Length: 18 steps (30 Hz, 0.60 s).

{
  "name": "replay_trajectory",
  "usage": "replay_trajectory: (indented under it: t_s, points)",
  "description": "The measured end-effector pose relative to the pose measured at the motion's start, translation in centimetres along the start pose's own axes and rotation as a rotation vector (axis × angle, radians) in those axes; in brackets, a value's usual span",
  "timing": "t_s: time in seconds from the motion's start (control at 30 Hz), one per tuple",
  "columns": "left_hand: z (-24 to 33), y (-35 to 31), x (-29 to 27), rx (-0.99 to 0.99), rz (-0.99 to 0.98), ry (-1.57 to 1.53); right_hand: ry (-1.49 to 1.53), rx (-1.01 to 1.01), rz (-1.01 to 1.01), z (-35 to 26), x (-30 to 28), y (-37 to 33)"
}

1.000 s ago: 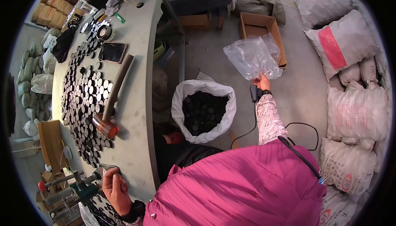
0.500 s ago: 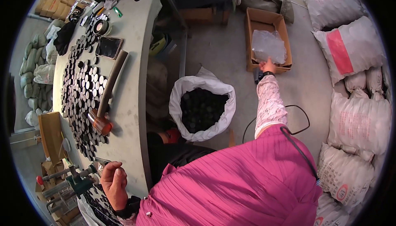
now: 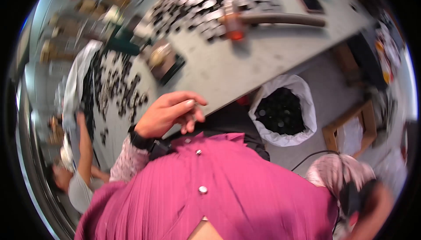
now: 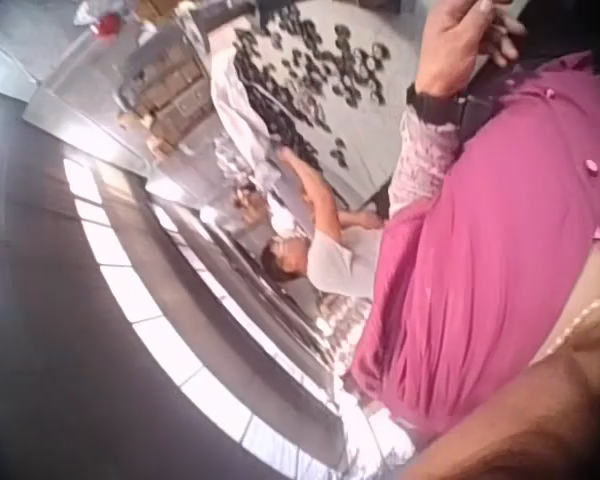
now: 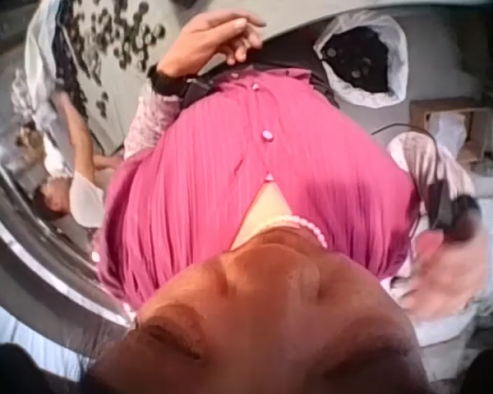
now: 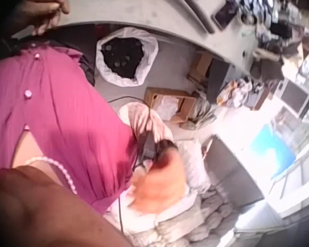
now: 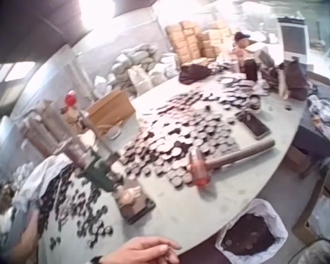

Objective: Manually assembling small plastic ring components and using a mallet and press to secure them.

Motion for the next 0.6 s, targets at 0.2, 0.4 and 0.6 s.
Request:
replay_trajectory:
  t_s: [0.2,0.4,0.6]
  points:
    - [-3.8,-4.0,-5.1,0.130,0.136,-0.156,0.066,0.254,0.021,7.2,1.6,3.9]
    - [-6.8,-7.4,-10.3,0.168,0.240,-0.288,0.032,0.347,-0.007,12.5,3.9,8.7]
    - [-9.2,-10.4,-14.1,0.250,0.365,-0.483,0.007,0.424,-0.062,18.8,6.0,13.6]
Point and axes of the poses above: each hand's wrist, its own y-axis towards the middle knuckle, its own x-axis out of the palm, z = x × y, the point moved 7 cm from there along y, towards the middle knuckle, and after that the axes turned 2 degrees about z, right-handed, at the moved point
